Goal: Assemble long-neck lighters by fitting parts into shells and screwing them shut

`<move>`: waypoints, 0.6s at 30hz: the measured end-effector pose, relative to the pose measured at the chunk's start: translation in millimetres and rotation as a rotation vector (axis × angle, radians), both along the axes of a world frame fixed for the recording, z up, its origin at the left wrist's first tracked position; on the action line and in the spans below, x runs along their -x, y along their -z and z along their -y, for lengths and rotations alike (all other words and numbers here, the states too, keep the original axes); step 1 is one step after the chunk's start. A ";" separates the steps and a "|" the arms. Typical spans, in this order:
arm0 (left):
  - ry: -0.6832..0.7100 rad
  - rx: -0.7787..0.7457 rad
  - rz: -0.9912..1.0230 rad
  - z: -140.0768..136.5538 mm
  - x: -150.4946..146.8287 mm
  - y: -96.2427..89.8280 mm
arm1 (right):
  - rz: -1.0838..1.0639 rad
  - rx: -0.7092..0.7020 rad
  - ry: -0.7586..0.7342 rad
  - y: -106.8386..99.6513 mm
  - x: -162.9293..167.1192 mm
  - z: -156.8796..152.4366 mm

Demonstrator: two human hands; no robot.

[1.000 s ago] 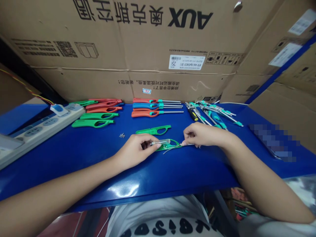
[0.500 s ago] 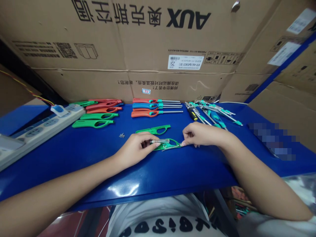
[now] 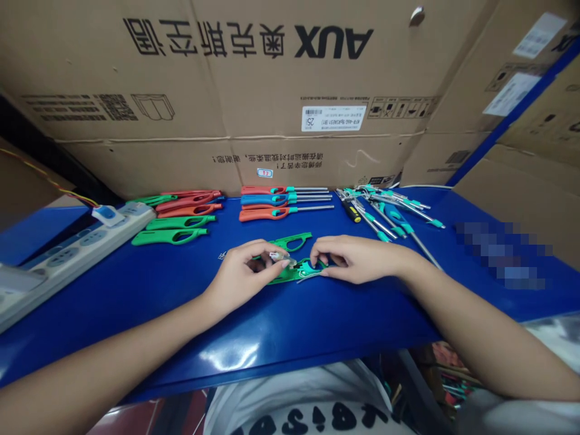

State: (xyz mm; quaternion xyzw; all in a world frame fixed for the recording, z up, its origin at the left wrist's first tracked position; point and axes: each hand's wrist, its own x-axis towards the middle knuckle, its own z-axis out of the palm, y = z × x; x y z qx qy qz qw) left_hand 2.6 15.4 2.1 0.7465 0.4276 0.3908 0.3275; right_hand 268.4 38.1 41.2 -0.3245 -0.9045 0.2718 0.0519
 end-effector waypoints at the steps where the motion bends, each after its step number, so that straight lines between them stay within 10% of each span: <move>1: 0.000 0.004 0.025 0.1 -0.1 -0.7 | -0.029 -0.041 -0.026 2.4 5.1 3.1; 9: 0.036 0.209 0.216 1.3 -3.1 -4.4 | -0.002 -0.234 -0.102 22.1 27.9 13.5; 18: 0.048 0.239 0.308 -1.3 -4.6 -0.3 | -0.160 -0.137 -0.083 24.3 26.7 12.8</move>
